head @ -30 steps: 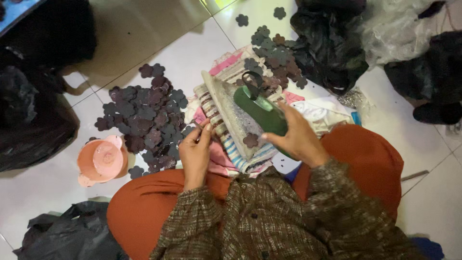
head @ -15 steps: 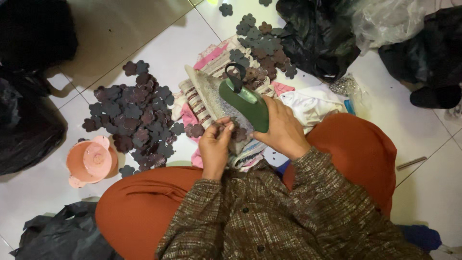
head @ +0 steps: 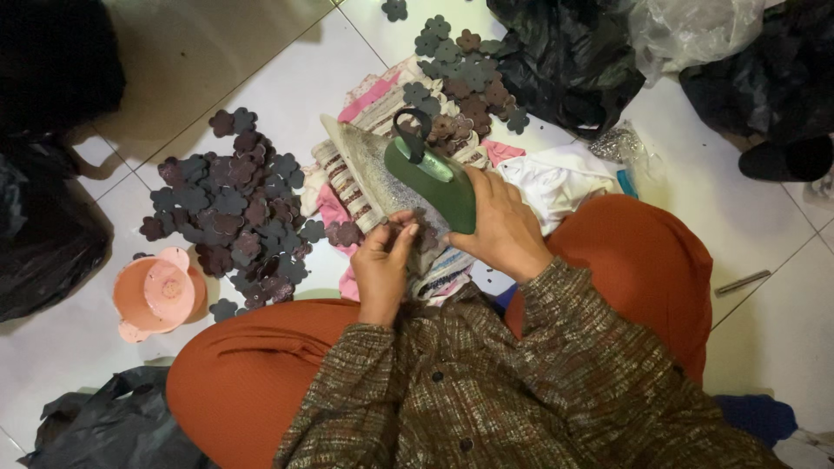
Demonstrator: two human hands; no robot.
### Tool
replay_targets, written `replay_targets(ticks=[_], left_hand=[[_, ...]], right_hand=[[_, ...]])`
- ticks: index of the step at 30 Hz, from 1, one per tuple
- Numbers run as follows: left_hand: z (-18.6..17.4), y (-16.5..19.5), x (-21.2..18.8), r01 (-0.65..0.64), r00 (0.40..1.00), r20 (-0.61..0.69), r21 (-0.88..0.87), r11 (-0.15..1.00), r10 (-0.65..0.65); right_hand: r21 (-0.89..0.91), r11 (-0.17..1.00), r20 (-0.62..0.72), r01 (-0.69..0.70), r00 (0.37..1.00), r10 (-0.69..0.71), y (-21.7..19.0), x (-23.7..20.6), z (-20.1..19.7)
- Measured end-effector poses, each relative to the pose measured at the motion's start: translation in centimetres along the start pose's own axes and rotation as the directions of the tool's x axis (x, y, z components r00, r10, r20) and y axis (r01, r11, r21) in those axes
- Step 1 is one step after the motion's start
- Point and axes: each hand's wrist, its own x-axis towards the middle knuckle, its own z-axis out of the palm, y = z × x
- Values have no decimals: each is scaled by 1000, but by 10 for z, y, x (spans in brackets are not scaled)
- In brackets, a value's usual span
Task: The person sits on the floor and repeatedly irons small dark flower-shaped fabric pieces using a green iron. They pick up each piece, place it on a cloth, press it with the iron, and set it aside. The process is repeated for multiple pieces.
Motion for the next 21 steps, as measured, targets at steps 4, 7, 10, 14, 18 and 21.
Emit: replay_targets(ticks=[4, 7, 10, 14, 18, 21], left_hand=[[-1, 13, -8, -114, 993, 76, 351, 929, 93], [1, 20, -9, -352, 935, 138, 470, 809, 327], [2, 23, -10, -452, 887, 209, 576, 681, 412], [-2, 21, -13, -485, 869, 220, 551, 679, 443], [-7, 22, -17, -498, 859, 237, 592, 634, 453], [-13, 25, -20, -534, 839, 255, 554, 639, 481]], right_hand=[[28, 999, -51, 47, 998, -45, 4, -2, 5], [-13, 1000, -30, 2, 1000, -2, 3, -6, 4], [-59, 998, -23, -9, 1000, 8, -7, -11, -2], [-9, 997, -27, -75, 997, 74, -24, -21, -16], [66, 978, 100, -199, 976, 192, -22, -41, -25], [195, 980, -115, 46, 993, -23, -15, -73, -27]])
